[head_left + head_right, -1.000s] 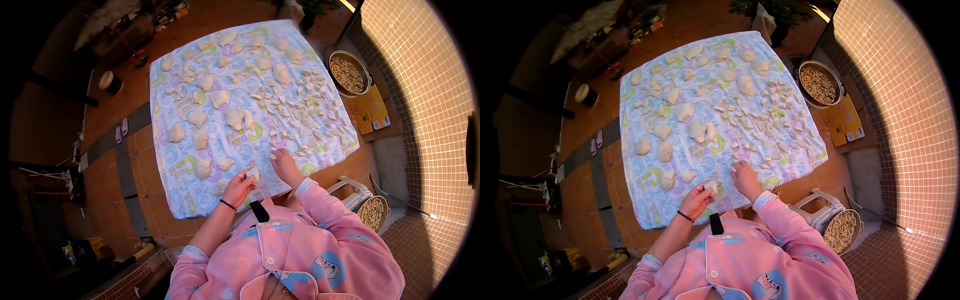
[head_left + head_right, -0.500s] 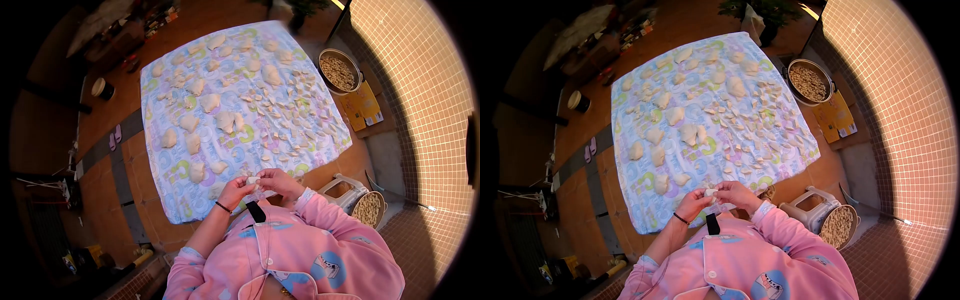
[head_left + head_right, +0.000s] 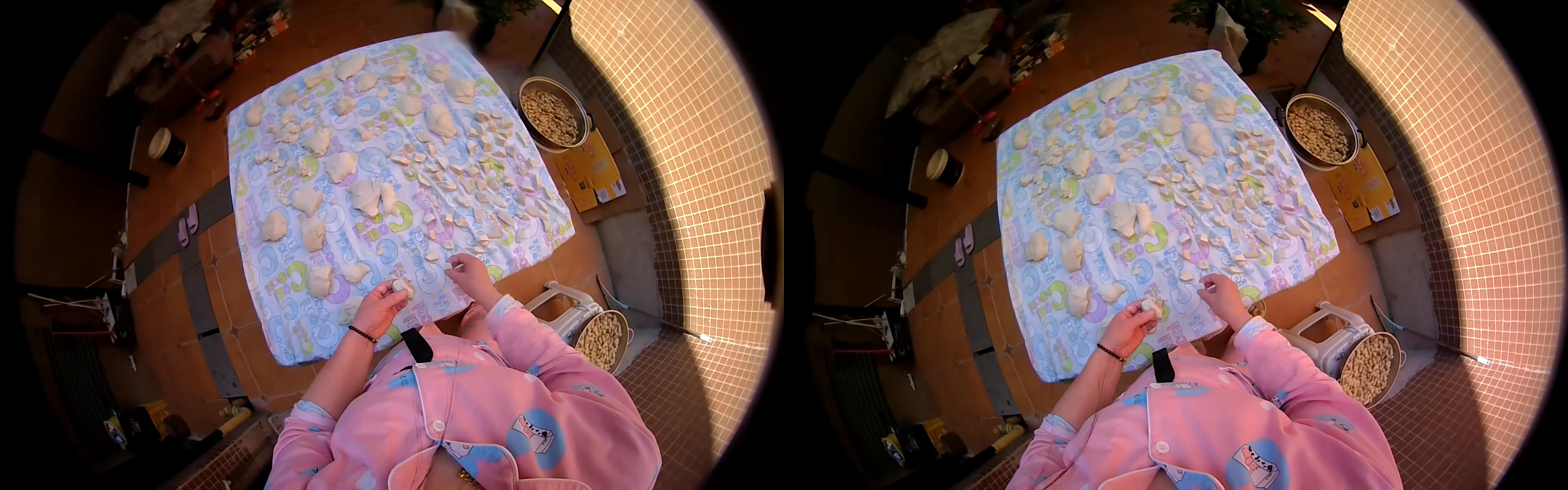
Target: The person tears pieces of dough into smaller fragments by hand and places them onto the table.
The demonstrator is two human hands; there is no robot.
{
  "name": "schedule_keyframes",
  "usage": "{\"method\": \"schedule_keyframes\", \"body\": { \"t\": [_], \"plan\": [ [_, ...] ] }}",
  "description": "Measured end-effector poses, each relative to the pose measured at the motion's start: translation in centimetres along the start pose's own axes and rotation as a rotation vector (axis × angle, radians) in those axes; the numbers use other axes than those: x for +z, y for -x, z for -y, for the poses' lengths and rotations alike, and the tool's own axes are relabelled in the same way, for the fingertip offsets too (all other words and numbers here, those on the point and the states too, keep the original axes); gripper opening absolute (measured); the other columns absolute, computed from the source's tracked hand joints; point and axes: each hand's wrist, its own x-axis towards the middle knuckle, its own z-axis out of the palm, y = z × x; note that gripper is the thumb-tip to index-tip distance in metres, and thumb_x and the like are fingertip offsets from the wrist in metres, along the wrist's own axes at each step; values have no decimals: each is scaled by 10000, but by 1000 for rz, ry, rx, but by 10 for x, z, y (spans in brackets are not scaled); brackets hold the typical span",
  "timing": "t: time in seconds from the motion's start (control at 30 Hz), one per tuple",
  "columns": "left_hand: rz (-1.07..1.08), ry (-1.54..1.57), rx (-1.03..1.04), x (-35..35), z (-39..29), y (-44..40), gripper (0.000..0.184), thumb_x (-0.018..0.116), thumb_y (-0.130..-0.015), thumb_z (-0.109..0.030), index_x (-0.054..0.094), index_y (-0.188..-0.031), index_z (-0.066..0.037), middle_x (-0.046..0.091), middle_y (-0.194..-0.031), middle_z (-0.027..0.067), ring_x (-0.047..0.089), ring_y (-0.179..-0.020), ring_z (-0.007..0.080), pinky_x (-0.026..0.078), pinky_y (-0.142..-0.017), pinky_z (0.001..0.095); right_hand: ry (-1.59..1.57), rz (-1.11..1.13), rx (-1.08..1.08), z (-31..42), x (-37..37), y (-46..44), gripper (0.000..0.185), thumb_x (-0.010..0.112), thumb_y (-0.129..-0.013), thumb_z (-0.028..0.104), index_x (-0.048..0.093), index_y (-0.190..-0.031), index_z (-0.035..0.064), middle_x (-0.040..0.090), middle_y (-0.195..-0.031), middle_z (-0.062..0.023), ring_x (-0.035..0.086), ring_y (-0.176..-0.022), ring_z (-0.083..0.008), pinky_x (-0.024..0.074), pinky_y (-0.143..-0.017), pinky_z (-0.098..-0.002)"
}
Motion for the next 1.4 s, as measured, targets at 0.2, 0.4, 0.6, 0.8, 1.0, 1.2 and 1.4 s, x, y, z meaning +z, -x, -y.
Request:
{"method": "schedule_keyframes", "body": {
  "t": [0.2, 0.4, 0.6, 0.8, 1.0, 1.2, 1.4],
  "plan": [
    [41, 31, 36, 1, 1, -1, 229, 562, -813, -23, 507, -1035, -45, 551, -994, 43, 543, -892, 140, 442, -773, 270, 673, -248, -598, -35, 10, -16, 193, 600, -728, 53, 598, -920, 39, 542, -917, -122, 578, -707, -272, 472, -649, -338],
    [32, 26, 62, 4, 0, 2, 289, 548, -826, -33, 492, -1108, -69, 539, -1007, 24, 530, -917, 126, 437, -766, 258, 589, -181, -540, 11, 20, 23, 246, 596, -770, 80, 570, -1010, 33, 557, -931, -99, 592, -729, -226, 480, -656, -314],
    [52, -95, 80, 8, 3, 0, 286, 568, -817, -49, 509, -1097, -56, 551, -1001, 16, 531, -903, 115, 439, -762, 258, -19, 228, -357, 27, 33, 36, 266, 616, -799, 88, 549, -1037, -11, 588, -893, -41, 558, -776, -89, 476, -669, -223],
    [63, -185, 42, 17, -2, 6, 237, 569, -815, -42, 542, -1050, -54, 574, -1005, 27, 542, -910, 119, 444, -790, 259, -204, 347, -237, 33, 27, 40, 204, 628, -784, 64, 576, -972, 5, 607, -831, -26, 570, -751, -77, 472, -658, -212],
    [142, -111, 2, 20, -2, 7, 204, 556, -828, -62, 552, -1031, -49, 580, -1001, 37, 547, -916, 133, 449, -801, 276, -289, 390, -133, 27, 23, 38, 204, 635, -775, 60, 579, -965, 14, 618, -836, -33, 582, -739, -88, 476, -648, -219],
    [134, -35, -59, 18, 5, 1, 194, 568, -822, -59, 552, -1015, -58, 578, -978, 24, 551, -878, 118, 437, -778, 249, -385, 379, -80, 23, 20, 41, 199, 637, -773, 75, 578, -954, 17, 613, -826, -33, 578, -722, -90, 478, -645, -220],
    [111, 50, -111, 28, 11, -4, 203, 561, -831, -72, 541, -1032, -58, 571, -955, 33, 552, -851, 128, 458, -777, 265, -517, 368, 11, 17, 6, 42, 186, 607, -802, 96, 570, -967, 20, 601, -818, -24, 569, -705, -85, 485, -655, -217]
  ]
}}
